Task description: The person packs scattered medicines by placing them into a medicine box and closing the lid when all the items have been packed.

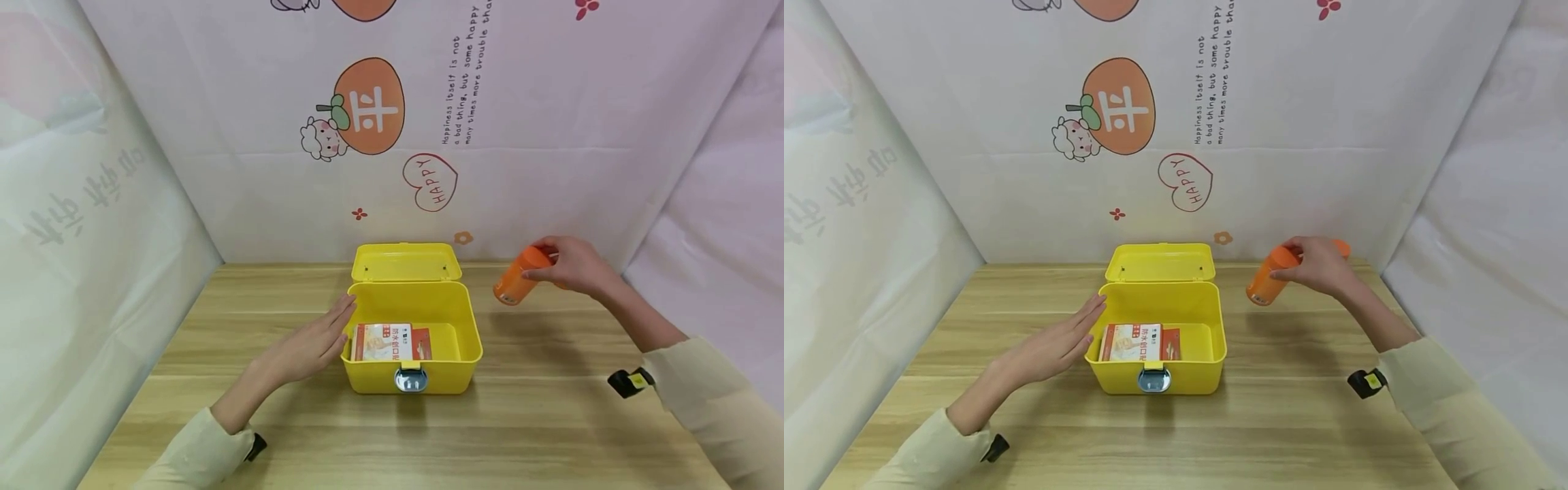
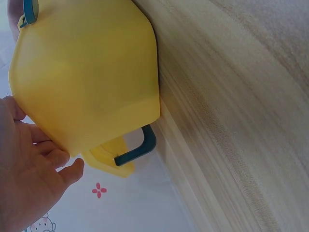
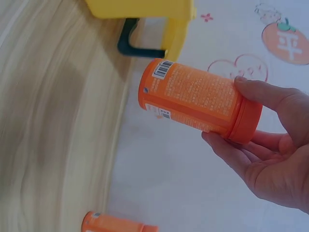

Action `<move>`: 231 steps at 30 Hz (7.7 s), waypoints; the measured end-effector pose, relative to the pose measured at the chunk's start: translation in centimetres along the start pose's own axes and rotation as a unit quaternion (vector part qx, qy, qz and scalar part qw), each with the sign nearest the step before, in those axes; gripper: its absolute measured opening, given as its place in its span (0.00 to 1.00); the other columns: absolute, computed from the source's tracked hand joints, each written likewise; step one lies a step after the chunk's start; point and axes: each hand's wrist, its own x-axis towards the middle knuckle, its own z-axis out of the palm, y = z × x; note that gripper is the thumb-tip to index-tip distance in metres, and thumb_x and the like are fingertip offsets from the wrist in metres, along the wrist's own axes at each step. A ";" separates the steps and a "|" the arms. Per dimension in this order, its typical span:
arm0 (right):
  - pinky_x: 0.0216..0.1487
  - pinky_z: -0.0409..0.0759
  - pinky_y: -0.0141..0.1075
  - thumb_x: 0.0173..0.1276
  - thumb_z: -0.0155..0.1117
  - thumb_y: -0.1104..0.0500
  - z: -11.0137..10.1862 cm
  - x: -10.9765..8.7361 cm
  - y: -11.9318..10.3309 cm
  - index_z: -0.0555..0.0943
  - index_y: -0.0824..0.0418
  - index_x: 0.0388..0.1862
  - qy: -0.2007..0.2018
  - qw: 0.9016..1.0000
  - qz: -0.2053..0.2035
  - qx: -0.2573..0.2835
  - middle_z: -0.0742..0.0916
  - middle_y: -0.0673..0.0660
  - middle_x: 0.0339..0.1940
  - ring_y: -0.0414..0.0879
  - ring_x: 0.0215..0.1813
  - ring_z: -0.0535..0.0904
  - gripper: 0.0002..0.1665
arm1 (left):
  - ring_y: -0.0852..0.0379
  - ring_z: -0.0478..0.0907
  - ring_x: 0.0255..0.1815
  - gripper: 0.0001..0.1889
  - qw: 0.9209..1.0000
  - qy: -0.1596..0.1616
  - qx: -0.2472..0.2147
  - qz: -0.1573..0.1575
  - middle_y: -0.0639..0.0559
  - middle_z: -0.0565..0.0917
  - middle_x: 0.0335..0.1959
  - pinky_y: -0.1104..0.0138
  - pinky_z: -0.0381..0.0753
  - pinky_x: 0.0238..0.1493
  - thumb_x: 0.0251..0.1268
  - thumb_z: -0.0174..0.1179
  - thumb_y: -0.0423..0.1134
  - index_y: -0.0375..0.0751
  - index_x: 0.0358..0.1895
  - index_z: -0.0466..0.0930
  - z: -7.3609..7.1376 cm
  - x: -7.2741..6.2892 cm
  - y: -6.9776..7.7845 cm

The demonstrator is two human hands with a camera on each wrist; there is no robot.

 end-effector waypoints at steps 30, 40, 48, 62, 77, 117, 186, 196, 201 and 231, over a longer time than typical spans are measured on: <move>0.50 0.87 0.48 0.59 0.75 0.44 -0.5 -2.0 -7.5 0.76 0.65 0.64 -0.033 0.997 -0.042 0.058 0.84 0.66 0.58 0.61 0.55 0.84 0.40 | 0.52 0.43 0.84 0.32 1.000 0.003 0.012 0.012 0.49 0.42 0.84 0.53 0.57 0.79 0.83 0.38 0.49 0.40 0.81 0.44 -0.1 0.1 -0.3; 0.49 0.87 0.44 0.59 0.76 0.45 0.0 -2.2 -9.7 0.76 0.58 0.64 -0.072 0.991 -0.068 0.094 0.84 0.61 0.58 0.57 0.56 0.83 0.37 | 0.52 0.43 0.84 0.32 1.000 0.000 0.014 0.010 0.48 0.42 0.84 0.53 0.57 0.79 0.83 0.37 0.50 0.39 0.81 0.44 -0.2 0.2 -0.4; 0.52 0.87 0.46 0.60 0.76 0.54 1.0 -1.8 -11.1 0.76 0.55 0.65 -0.086 0.987 -0.107 0.084 0.84 0.58 0.57 0.55 0.55 0.83 0.34 | 0.51 0.44 0.84 0.32 1.000 0.002 0.014 0.014 0.47 0.43 0.84 0.53 0.58 0.79 0.83 0.38 0.49 0.39 0.81 0.45 -0.2 0.3 -0.4; 0.46 0.86 0.41 0.57 0.77 0.58 3.0 -0.8 -12.8 0.79 0.59 0.57 -0.116 0.981 -0.156 0.021 0.85 0.56 0.49 0.49 0.46 0.80 0.29 | 0.54 0.41 0.84 0.32 1.000 -0.003 0.010 0.009 0.50 0.41 0.84 0.54 0.57 0.79 0.83 0.38 0.49 0.40 0.81 0.43 -0.2 0.2 -0.4; 0.42 0.80 0.36 0.53 0.79 0.57 5.2 0.5 -13.1 0.81 0.60 0.51 -0.145 0.973 -0.173 -0.045 0.85 0.55 0.42 0.47 0.42 0.78 0.27 | 0.49 0.43 0.84 0.31 1.000 0.004 0.014 0.027 0.44 0.44 0.83 0.52 0.56 0.79 0.82 0.39 0.45 0.35 0.80 0.45 -0.3 0.4 -0.4; 0.35 0.76 0.31 0.52 0.81 0.55 7.0 1.4 -14.3 0.78 0.60 0.45 -0.231 0.955 -0.149 -0.113 0.81 0.52 0.34 0.45 0.36 0.74 0.25 | 0.51 0.42 0.84 0.32 1.000 0.000 0.017 0.019 0.47 0.41 0.84 0.53 0.56 0.80 0.82 0.38 0.48 0.39 0.81 0.43 -0.2 0.3 -0.7; 0.41 0.84 0.35 0.59 0.76 0.53 7.6 0.2 -14.2 0.81 0.60 0.45 -0.299 0.936 -0.132 -0.131 0.85 0.53 0.39 0.45 0.39 0.78 0.19 | 0.54 0.40 0.84 0.32 1.000 -0.012 0.010 0.003 0.50 0.40 0.84 0.55 0.55 0.80 0.83 0.37 0.49 0.42 0.81 0.42 -0.1 0.4 -0.6; 0.47 0.86 0.43 0.63 0.72 0.57 4.8 -0.3 -11.5 0.83 0.67 0.45 -0.177 0.966 -0.176 -0.073 0.88 0.60 0.42 0.52 0.44 0.84 0.16 | 0.51 0.42 0.84 0.32 1.000 -0.003 0.008 0.011 0.48 0.41 0.84 0.52 0.57 0.79 0.83 0.38 0.48 0.39 0.81 0.44 -0.2 0.2 -0.5; 0.53 0.85 0.50 0.65 0.71 0.56 3.3 -0.6 -10.1 0.82 0.66 0.52 -0.152 0.977 -0.135 -0.059 0.88 0.62 0.50 0.56 0.52 0.84 0.20 | 0.50 0.43 0.84 0.32 1.000 0.002 0.008 0.014 0.47 0.42 0.84 0.52 0.57 0.79 0.82 0.39 0.48 0.38 0.81 0.44 -0.2 0.2 -0.4; 0.57 0.76 0.63 0.67 0.67 0.53 -1.1 2.8 3.6 0.72 0.78 0.62 -0.042 0.992 -0.032 -0.112 0.80 0.79 0.57 0.72 0.58 0.77 0.34 | 0.52 0.42 0.84 0.32 1.000 0.001 0.008 0.011 0.49 0.41 0.84 0.53 0.57 0.79 0.83 0.38 0.48 0.39 0.81 0.44 -0.1 0.2 -0.5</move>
